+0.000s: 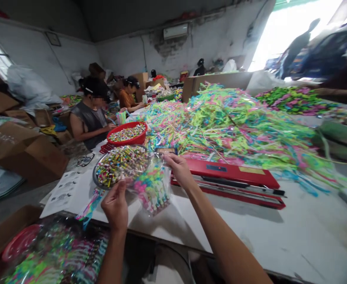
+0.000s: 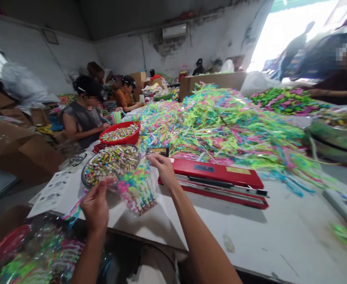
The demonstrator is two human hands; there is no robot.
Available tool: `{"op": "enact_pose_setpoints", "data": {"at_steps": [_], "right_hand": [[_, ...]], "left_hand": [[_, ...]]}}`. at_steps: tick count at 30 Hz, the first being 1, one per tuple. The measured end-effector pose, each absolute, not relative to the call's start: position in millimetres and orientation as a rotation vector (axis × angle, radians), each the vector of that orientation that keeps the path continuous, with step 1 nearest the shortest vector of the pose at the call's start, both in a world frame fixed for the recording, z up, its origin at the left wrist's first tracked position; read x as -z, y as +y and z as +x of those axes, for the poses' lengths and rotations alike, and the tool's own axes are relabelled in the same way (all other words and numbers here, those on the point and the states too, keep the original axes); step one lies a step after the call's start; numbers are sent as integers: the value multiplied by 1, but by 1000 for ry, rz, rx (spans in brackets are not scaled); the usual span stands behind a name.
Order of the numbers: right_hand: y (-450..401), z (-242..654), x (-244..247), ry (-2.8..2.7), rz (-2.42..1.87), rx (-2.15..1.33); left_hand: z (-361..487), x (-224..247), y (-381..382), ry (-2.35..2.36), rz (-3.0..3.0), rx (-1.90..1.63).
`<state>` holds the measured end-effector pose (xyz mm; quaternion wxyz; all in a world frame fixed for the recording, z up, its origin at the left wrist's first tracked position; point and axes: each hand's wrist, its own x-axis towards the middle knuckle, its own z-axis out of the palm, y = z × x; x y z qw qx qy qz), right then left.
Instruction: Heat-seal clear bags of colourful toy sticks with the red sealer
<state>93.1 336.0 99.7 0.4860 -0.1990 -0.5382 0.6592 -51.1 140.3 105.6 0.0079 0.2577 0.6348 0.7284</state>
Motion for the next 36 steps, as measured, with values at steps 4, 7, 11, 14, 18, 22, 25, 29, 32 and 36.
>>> {"op": "enact_pose_setpoints", "data": {"at_steps": [4, 7, 11, 14, 18, 22, 25, 29, 32, 36], "right_hand": [[287, 159, -108, -1360, -557, -1371], [237, 215, -114, -1282, -557, -1176], [175, 283, -131, -1148, -608, -931], [147, 319, -143, -1017, -810, -794], [155, 340, -132, -761, -1009, -798], [198, 340, -94, -618, -1001, -925], [230, 335, -70, -604, -962, -941], [265, 329, -48, -611, -959, -982], [282, 326, -29, -617, -1048, -1042], [290, 324, -1, -658, -1198, -1010]], "left_hand": [[-19, -122, 132, 1960, 1037, -2420], [18, -136, 125, 1928, 1111, -2463], [75, -158, 121, 1870, 1162, -2396], [110, -158, 124, 1692, 1172, -2257], [139, -131, 143, 1576, 1053, -1954], [154, -102, 176, 1530, 964, -1804], [156, -90, 204, 1463, 941, -1811], [151, -75, 237, 1427, 939, -1798], [144, -56, 253, 1467, 920, -1733], [132, -28, 259, 1526, 884, -1625]]}}
